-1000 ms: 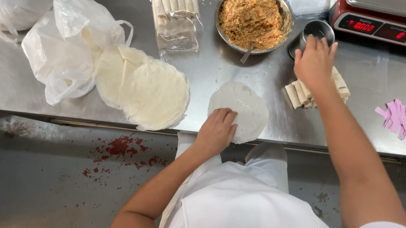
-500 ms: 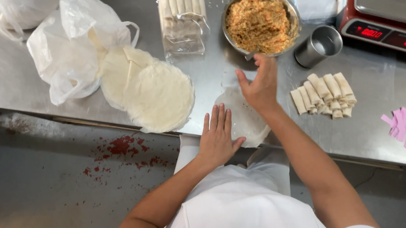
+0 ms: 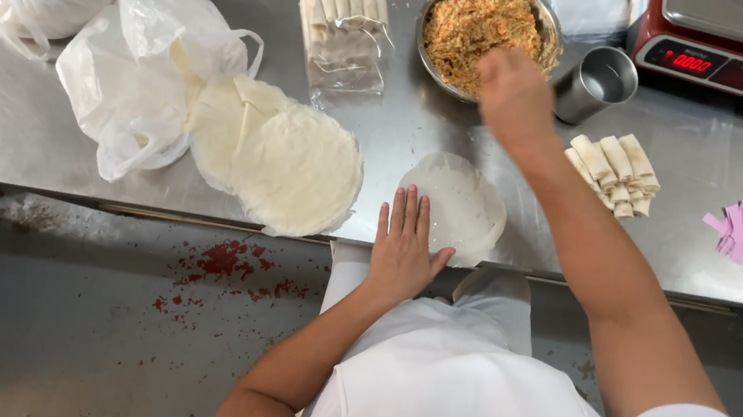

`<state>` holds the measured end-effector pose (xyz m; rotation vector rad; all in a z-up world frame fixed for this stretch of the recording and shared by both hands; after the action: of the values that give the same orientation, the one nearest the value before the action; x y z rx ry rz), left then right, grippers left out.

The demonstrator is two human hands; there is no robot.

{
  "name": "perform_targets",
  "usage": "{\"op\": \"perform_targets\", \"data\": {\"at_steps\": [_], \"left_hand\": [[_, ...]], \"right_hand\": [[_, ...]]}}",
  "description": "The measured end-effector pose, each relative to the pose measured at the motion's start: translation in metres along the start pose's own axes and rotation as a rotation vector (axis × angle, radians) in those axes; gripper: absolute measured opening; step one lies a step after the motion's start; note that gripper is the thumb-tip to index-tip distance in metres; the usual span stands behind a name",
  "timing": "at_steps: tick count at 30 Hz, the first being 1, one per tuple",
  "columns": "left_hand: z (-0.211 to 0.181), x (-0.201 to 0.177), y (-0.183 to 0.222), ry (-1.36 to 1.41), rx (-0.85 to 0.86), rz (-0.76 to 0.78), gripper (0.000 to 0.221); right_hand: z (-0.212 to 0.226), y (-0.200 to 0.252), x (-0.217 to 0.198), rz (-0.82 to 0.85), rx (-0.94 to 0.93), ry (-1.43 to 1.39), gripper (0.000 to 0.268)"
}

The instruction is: Manually assembling and rolling food items (likely spring rolls or lumpia) on a production line.

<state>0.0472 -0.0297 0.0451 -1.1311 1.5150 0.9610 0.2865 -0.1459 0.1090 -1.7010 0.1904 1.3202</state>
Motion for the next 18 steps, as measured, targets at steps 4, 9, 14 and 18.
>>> {"op": "perform_targets", "data": {"at_steps": [4,9,14,18], "left_hand": [[0.003,0.010,0.000,-0.204,-0.033,-0.279,0.095],[0.000,0.004,-0.002,0.032,0.009,0.025,0.091],[0.000,0.006,-0.001,0.022,0.010,0.016,0.092],[0.000,0.006,-0.003,0.011,0.021,0.013,0.093]], "right_hand": [[-0.015,0.001,-0.099,-0.163,0.452,-0.421,0.016],[-0.060,0.053,-0.038,-0.285,0.919,-1.145,0.018],[-0.060,0.050,-0.001,-0.432,0.978,-1.221,0.016],[-0.049,0.022,-0.025,-0.614,0.602,-0.890,0.019]]}}
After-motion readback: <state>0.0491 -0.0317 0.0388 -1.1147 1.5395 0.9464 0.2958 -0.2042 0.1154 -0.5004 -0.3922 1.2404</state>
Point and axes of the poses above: each hand's wrist, its own y-axis away from the middle knuckle, its own x-axis out of the palm, z = x × y, the point moved 9 cm from there along -y, towards the middle knuckle, and after that the axes turned 6 degrees about -y, right-handed, at the moved point
